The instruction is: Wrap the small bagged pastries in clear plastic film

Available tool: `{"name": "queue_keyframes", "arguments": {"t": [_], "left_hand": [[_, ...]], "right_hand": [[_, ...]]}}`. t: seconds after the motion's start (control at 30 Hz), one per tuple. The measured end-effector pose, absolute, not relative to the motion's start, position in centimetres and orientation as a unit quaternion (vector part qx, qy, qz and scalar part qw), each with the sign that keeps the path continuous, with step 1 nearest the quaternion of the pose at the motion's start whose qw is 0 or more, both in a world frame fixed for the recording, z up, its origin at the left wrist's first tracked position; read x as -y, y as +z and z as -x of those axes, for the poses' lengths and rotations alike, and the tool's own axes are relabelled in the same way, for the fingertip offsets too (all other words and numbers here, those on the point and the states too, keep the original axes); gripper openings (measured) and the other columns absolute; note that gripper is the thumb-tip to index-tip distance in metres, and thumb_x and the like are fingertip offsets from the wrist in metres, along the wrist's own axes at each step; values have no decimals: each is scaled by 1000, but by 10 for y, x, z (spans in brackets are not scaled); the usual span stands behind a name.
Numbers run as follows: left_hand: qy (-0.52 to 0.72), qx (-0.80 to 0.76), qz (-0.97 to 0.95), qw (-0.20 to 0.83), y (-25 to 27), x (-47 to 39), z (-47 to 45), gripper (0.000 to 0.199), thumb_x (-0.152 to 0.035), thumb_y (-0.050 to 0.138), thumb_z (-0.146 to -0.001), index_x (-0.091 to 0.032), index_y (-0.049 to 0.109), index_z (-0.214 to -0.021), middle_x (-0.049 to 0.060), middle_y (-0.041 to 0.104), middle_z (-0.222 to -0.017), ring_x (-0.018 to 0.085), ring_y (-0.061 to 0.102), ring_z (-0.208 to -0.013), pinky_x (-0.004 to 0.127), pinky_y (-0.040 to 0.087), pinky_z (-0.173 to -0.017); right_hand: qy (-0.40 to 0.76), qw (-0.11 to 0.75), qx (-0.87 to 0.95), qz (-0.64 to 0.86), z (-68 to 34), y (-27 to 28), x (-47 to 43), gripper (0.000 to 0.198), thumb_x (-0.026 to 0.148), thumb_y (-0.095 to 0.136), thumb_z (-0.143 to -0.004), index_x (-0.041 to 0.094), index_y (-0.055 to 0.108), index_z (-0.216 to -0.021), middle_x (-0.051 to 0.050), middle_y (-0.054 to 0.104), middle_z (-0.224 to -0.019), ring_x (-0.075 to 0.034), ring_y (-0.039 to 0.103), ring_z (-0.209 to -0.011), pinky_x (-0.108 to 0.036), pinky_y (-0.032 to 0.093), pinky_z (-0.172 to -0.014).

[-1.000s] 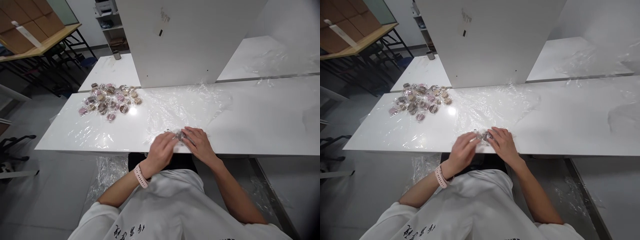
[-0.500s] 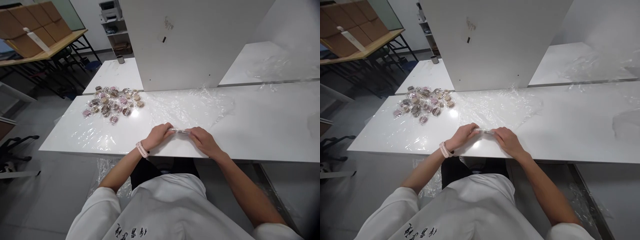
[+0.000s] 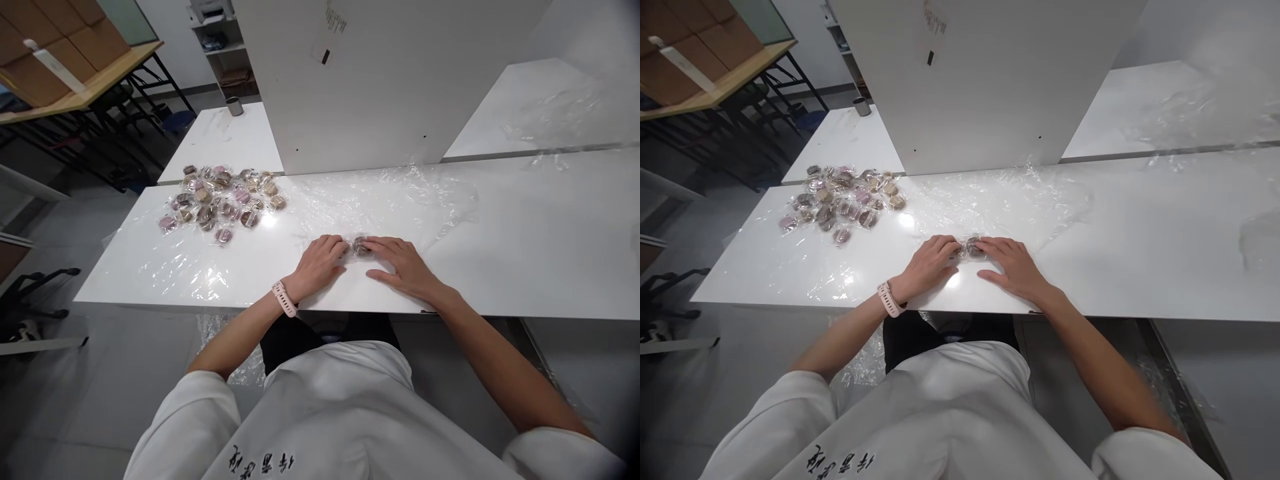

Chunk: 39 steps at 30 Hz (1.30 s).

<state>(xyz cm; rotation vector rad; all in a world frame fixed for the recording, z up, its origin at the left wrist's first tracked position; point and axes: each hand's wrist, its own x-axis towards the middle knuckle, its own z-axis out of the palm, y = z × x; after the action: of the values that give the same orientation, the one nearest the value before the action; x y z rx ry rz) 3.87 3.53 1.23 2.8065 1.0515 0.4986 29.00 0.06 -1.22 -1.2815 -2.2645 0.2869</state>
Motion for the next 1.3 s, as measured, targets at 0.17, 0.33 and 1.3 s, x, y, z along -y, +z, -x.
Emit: {"name": "queue_keyframes", "arguments": {"t": [0.17, 0.33, 1.3], "left_hand": [[192, -409, -882, 131, 10, -62, -35, 16, -17, 50, -100, -19, 60, -112, 7, 72, -107, 20, 64, -94, 29, 49, -71], [169, -477, -818, 273, 26, -72, -40, 20, -36, 56, -100, -18, 64, -100, 2, 71, -75, 14, 60, -61, 25, 40, -56], [143, -591, -749, 262, 27, -117, -57, 19, -36, 65, -93, -18, 68, -88, 5, 70, -77, 21, 64, -74, 30, 44, -67]], "right_hand": [[143, 279, 805, 504, -289, -16, -14, 40, 36, 39, -104, 28, 62, -134, -7, 71, -127, -27, 61, -114, -46, 44, -98], [244, 277, 738, 565, -289, -4, -23, 35, 42, 43, -101, 23, 73, -107, -5, 75, -89, -23, 67, -83, -37, 48, -77], [4, 187, 755, 628, -260, 15, -80, 42, 33, 34, -104, 18, 70, -121, -15, 71, -119, -31, 61, -112, -46, 40, -98]]}}
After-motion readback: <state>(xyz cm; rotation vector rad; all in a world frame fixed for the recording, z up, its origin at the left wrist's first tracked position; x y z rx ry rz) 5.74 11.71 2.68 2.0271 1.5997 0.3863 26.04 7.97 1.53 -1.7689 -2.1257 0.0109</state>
